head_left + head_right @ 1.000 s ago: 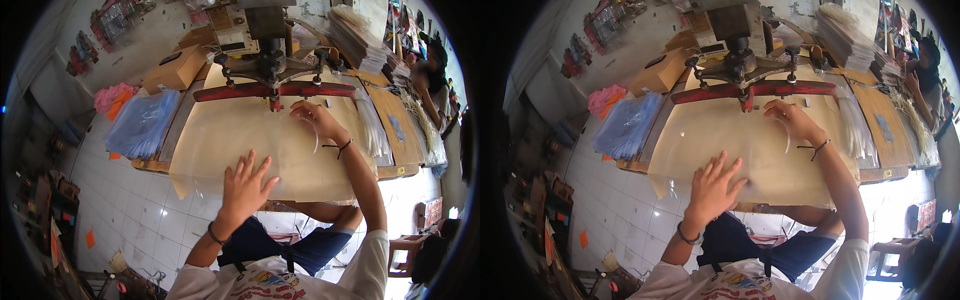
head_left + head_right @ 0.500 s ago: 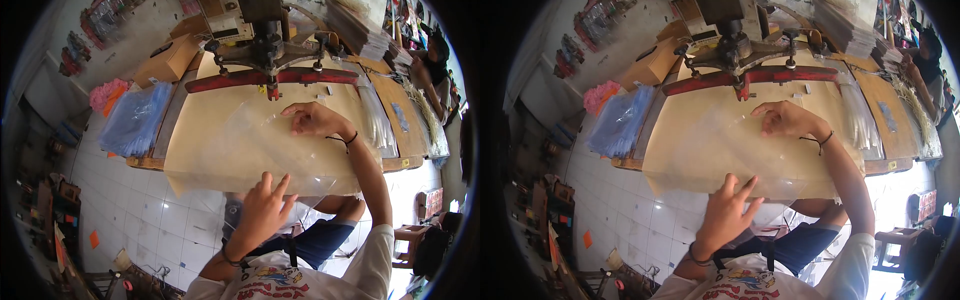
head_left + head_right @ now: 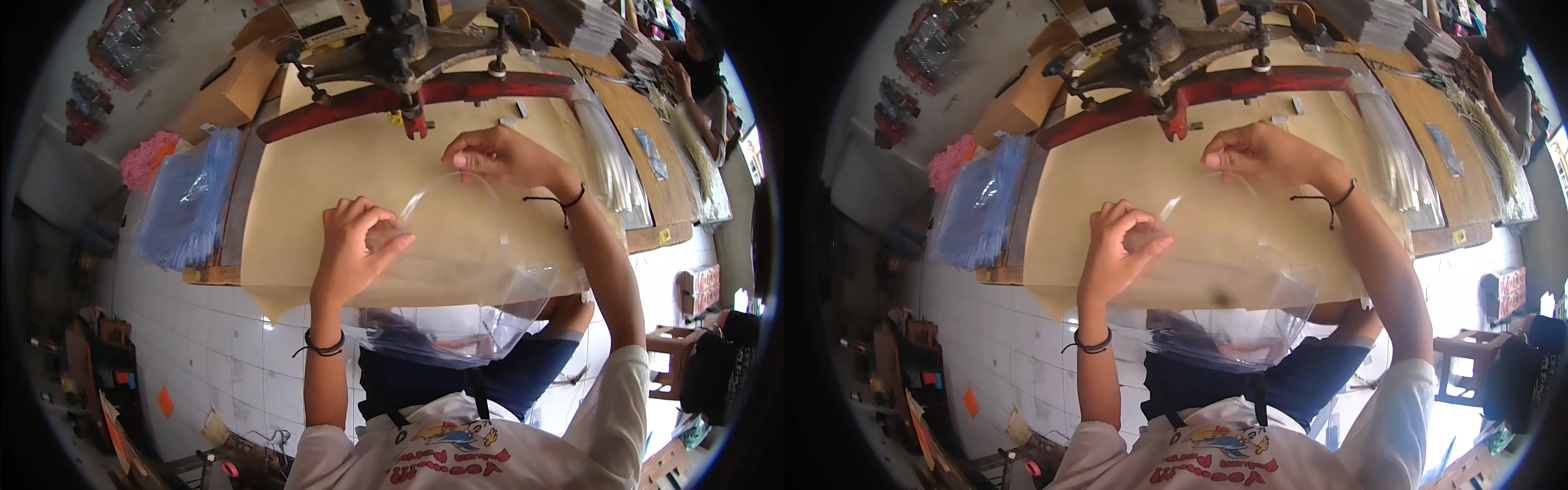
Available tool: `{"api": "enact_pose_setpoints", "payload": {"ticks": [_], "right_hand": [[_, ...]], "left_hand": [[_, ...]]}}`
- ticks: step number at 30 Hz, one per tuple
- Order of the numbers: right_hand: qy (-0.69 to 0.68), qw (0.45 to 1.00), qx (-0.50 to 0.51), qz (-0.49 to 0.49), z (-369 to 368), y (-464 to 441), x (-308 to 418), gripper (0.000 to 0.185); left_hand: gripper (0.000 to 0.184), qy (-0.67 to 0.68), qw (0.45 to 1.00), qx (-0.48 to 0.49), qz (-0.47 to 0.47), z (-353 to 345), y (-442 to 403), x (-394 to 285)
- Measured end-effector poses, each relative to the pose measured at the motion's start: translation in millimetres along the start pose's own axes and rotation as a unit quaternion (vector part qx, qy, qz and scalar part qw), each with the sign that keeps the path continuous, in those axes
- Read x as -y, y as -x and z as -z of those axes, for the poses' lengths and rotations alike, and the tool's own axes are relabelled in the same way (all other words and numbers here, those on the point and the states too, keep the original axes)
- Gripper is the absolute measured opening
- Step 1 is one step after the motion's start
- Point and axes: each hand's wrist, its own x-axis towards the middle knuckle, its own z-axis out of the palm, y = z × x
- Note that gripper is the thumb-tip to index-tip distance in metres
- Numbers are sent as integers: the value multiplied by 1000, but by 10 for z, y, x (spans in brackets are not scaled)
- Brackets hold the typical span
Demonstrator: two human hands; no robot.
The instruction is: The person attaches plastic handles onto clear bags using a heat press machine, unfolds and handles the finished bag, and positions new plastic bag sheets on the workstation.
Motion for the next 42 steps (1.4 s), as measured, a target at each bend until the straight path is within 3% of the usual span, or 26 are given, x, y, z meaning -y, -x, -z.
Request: {"api": "enact_pose_setpoints", "payload": {"ticks": [4, 7, 8, 11, 12, 17, 21, 25, 26, 29, 32, 33, 35, 36, 39, 40, 42], "right_hand": [[-10, 975, 149, -163, 231, 80, 63, 50], [-8, 936, 294, -192, 258, 170, 134, 48], [7, 919, 310, -244, 274, 219, 301, 45], [-15, 908, 339, -246, 249, 218, 284, 39], [-5, 908, 333, -254, 247, 203, 296, 32], [-13, 910, 300, -286, 209, 167, 159, 29], [-52, 908, 284, -303, 177, 127, 69, 31], [46, 930, 259, -257, 160, 258, 396, 33], [-8, 931, 254, -262, 167, 340, 388, 37], [66, 933, 293, -197, 108, 602, 765, 45], [169, 900, 344, -207, 4, 755, 1107, 62], [150, 912, 360, -125, 0, 824, 915, 62], [187, 919, 311, -153, -89, 898, 1379, 54], [207, 931, 273, -126, -86, 921, 1541, 53], [252, 954, 153, -44, -72, 996, 1891, 48], [263, 958, 112, -17, -58, 1017, 1980, 46], [270, 961, 35, 44, -47, 1020, 2027, 38]], "left_hand": [[15, 30, 999, 10, 11, -1, 0, 50], [13, 67, 997, -10, 22, -3, -14, 71], [13, 75, 997, -23, 26, 5, -22, 87], [13, 94, 994, -52, 36, -9, -37, 117], [13, 99, 993, -56, 37, -16, -41, 119], [10, 104, 991, -85, 16, -37, -17, 196], [15, 250, 964, -64, 70, 18, 13, 188], [18, 293, 953, -17, 79, 125, 91, 231], [18, 271, 960, -3, 72, 193, 145, 245], [14, 323, 945, -20, 48, 529, 354, 1], [11, 243, 970, -30, -14, 874, 574, -192], [10, 244, 967, -48, -45, 961, 618, -262], [9, 247, 960, -84, -105, 1082, 697, -339], [24, 238, 961, -74, -121, 1130, 761, -220], [53, 367, 928, -53, 46, 1250, 914, -316], [73, 349, 931, 45, 95, 1305, 942, -296], [71, 347, 910, 183, 138, 1261, 949, -270]]}}
